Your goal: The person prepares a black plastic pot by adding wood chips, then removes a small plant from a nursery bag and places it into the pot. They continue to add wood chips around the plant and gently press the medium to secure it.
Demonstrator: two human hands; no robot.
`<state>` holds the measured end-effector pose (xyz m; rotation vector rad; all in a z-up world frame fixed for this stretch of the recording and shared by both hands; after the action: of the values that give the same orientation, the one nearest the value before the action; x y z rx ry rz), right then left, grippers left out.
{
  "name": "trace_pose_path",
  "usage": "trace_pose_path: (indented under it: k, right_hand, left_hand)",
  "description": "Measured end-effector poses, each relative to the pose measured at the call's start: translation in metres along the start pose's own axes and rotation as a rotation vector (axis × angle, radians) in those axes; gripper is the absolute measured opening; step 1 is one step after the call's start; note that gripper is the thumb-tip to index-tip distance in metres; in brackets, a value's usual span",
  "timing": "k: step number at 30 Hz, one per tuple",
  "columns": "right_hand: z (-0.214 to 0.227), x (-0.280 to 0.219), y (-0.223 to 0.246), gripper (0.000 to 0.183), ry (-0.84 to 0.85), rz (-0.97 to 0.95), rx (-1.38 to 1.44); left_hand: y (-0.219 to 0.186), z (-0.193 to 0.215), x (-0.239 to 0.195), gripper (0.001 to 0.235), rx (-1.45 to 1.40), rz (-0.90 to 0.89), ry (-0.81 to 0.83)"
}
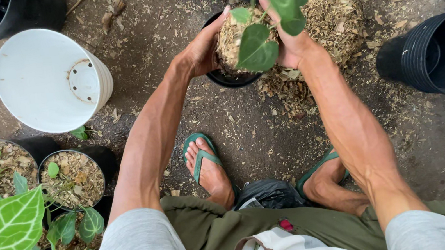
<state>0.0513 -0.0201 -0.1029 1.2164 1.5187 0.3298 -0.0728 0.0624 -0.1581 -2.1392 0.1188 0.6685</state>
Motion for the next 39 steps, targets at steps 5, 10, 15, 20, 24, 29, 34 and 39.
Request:
trace_pose_path:
  k: [5,10,15,20,24,29,34,39]
  right_hand:
    - [0.006,-0.004,-0.007,0.123,-0.155,-0.08,-0.063]
    - [0.023,-0.007,-0.014,0.138,-0.342,-0.115,0.066]
    - [0.017,-0.005,-0.02,0.148,-0.28,-0.112,0.158]
    - [0.022,-0.002,-0.021,0.147,-0.261,-0.021,0.119]
    - [0.025,0.013,-0.038,0.14,-0.16,-0.015,0.049]
    - [0.03,0.03,-0.067,0.122,-0.211,-0.069,0.049]
    - [0.02,0.041,-0.08,0.108,-0.191,-0.048,0.073]
    - [0.019,0.049,-0.084,0.104,-0.126,0.006,0.139]
  left_hand:
    - [-0.001,0.003,0.003,0.126,-0.003,0.078,-0.05]
    - [-0.003,0.008,0.009,0.126,-0.003,0.087,-0.175]
    - [0.001,0.022,0.01,0.12,0.004,0.033,-0.396]
    - [0.007,0.032,0.013,0.113,-0.113,-0.031,-0.516]
    - [0.014,0.034,0.014,0.11,-0.064,-0.024,-0.608]
    - [0.028,0.034,0.011,0.112,-0.066,0.034,-0.588]
    - [0.036,0.036,0.014,0.108,-0.145,-0.059,-0.51]
    - [0.05,0.034,0.02,0.104,-0.172,-0.061,-0.494]
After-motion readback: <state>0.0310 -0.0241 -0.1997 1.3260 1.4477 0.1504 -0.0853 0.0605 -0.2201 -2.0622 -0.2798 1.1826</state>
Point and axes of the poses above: each hand's wrist, its own x-axis towards the middle knuckle, its own z-axis out of the back of the hand, y = z × x, the point moved 7 cm from there along x, towards the middle knuckle, and after that the axes turned 3 degrees about -x, right-handed, at the moved point
